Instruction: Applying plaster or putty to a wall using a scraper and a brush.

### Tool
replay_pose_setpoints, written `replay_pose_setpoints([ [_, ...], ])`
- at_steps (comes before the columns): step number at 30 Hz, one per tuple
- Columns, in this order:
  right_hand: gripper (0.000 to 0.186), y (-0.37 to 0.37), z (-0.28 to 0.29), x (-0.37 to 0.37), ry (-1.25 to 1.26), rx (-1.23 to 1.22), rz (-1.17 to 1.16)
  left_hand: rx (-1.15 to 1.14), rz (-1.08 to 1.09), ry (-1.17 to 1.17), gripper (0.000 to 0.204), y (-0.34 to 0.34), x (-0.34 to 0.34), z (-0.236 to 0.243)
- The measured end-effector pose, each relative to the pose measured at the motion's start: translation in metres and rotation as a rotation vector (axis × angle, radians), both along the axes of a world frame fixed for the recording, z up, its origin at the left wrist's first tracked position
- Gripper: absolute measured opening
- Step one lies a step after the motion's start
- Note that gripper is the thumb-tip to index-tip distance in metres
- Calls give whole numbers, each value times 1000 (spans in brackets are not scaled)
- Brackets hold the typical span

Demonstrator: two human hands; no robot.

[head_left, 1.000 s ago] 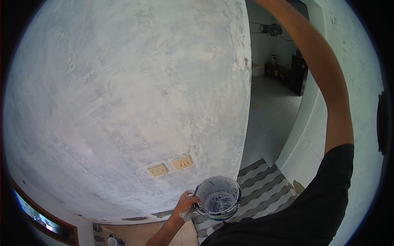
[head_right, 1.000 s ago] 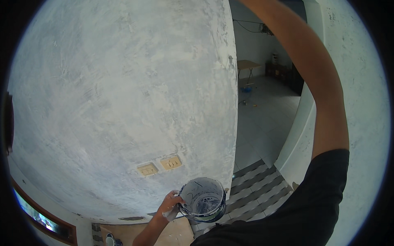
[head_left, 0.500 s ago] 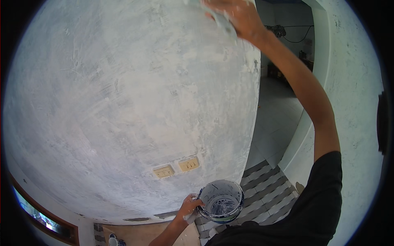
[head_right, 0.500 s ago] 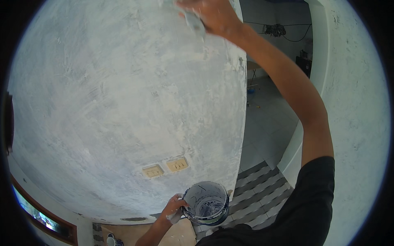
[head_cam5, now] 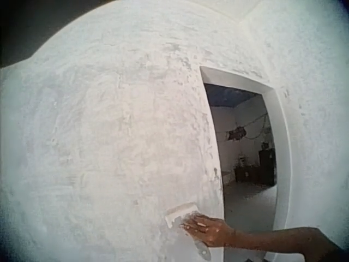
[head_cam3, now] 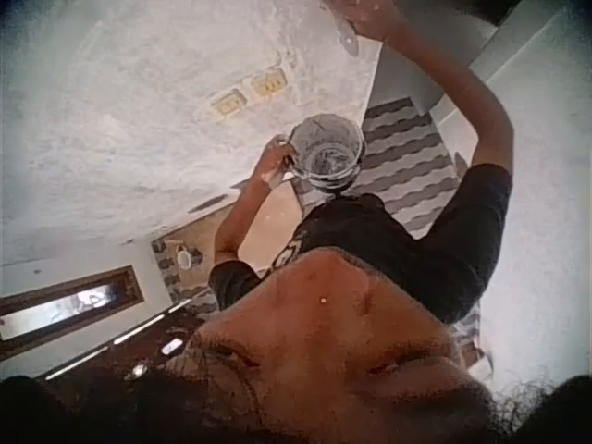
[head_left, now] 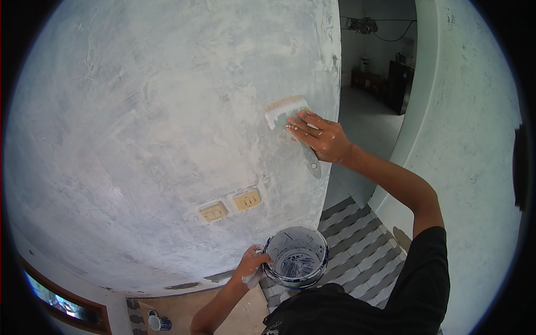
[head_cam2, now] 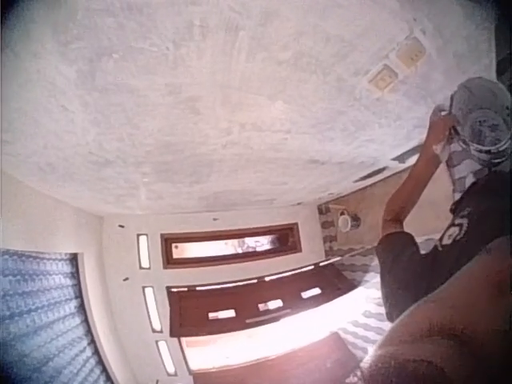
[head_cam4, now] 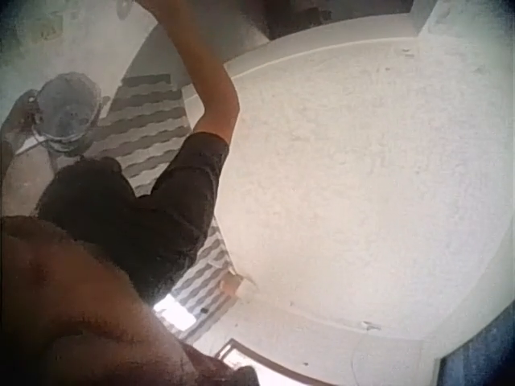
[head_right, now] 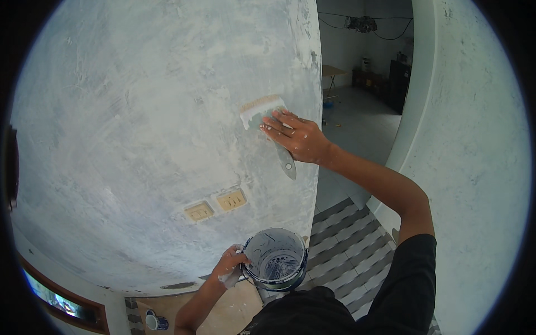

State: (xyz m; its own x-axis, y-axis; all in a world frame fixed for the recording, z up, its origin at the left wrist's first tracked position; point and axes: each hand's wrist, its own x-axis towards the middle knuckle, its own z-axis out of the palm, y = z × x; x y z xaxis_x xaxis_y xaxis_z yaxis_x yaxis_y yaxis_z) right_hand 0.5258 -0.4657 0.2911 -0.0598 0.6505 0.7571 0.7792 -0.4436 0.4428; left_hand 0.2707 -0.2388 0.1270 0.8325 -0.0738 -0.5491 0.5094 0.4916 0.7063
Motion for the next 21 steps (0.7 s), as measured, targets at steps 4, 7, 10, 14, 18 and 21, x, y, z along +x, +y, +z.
replay_pose_setpoints([
  [4, 30, 1, -11, -7, 97, -80, -20, 18, -2, 1, 37, 0, -4, 3],
  [7, 36, -4, -7, -9, 254, -105, 68, 24, 30, 37, 36, -8, -9, 15],
  [10, 27, 4, 16, -14, 844, -82, 48, 9, 65, 38, 36, -7, -14, 10],
  [14, 25, 20, 39, 32, 1065, -59, 275, 35, 62, 53, 36, -13, -18, 21],
  [18, 27, 34, 59, 56, 1109, 54, 32, 32, 112, 17, 36, -10, -24, 15],
  [21, 27, 35, 68, 66, 1036, 84, 22, 16, 145, 34, 36, -11, -28, 22],
])
